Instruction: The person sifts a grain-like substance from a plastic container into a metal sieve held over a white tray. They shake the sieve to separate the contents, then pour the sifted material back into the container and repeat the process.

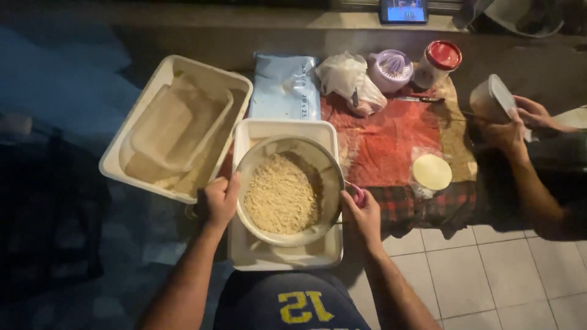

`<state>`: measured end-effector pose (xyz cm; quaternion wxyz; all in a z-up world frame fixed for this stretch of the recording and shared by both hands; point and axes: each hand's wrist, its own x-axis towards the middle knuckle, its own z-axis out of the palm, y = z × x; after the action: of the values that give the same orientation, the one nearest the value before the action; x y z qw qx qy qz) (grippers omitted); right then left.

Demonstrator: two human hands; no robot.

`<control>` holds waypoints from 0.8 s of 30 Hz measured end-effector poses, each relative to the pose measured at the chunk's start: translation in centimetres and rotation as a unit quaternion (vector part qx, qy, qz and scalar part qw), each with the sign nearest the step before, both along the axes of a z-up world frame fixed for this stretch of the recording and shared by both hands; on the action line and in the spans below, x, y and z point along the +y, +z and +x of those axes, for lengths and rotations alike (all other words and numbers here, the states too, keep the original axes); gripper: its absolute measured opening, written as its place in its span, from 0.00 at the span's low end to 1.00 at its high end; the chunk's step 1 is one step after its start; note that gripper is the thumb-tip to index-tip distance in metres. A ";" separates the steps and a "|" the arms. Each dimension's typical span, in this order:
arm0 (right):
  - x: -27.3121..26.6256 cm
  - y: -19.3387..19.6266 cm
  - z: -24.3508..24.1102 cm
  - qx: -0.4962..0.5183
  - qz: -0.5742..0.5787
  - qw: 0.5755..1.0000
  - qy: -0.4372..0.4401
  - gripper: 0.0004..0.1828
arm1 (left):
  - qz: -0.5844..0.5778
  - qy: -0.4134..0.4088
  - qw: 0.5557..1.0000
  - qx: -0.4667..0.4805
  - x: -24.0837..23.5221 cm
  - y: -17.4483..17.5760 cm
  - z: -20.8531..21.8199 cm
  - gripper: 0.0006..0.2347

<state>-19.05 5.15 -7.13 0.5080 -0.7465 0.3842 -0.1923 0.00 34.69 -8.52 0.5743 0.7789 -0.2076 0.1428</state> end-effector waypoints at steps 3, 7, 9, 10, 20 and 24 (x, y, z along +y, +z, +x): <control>-1.7 -2.0 1.6 0.039 0.004 0.999 0.020 0.22 | 0.013 -0.015 1.000 0.024 -0.7 -2.1 1.4 0.24; -1.3 0.4 1.2 0.039 -0.010 0.999 0.021 0.21 | 0.000 -0.004 1.000 0.007 -0.5 -1.1 1.1 0.23; -1.5 -1.4 0.6 0.017 -0.026 0.999 0.029 0.20 | 0.025 -0.003 1.000 0.005 0.0 -2.4 1.0 0.24; -0.4 -0.5 0.6 0.018 -0.025 0.999 0.029 0.20 | 0.026 -0.004 1.000 0.006 -0.1 -2.2 0.8 0.24; 0.3 1.7 1.6 -0.044 0.097 0.994 -0.018 0.18 | 0.171 0.047 0.979 0.100 -0.9 -0.5 1.3 0.25; 0.6 6.4 2.7 -0.115 0.066 0.989 0.063 0.17 | -0.030 -0.050 0.997 0.050 -2.4 -2.4 4.8 0.24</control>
<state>-16.31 5.73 -0.73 0.6082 -0.7067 0.2877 -0.2187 4.79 32.31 -10.88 0.6139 0.7558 -0.2131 0.0808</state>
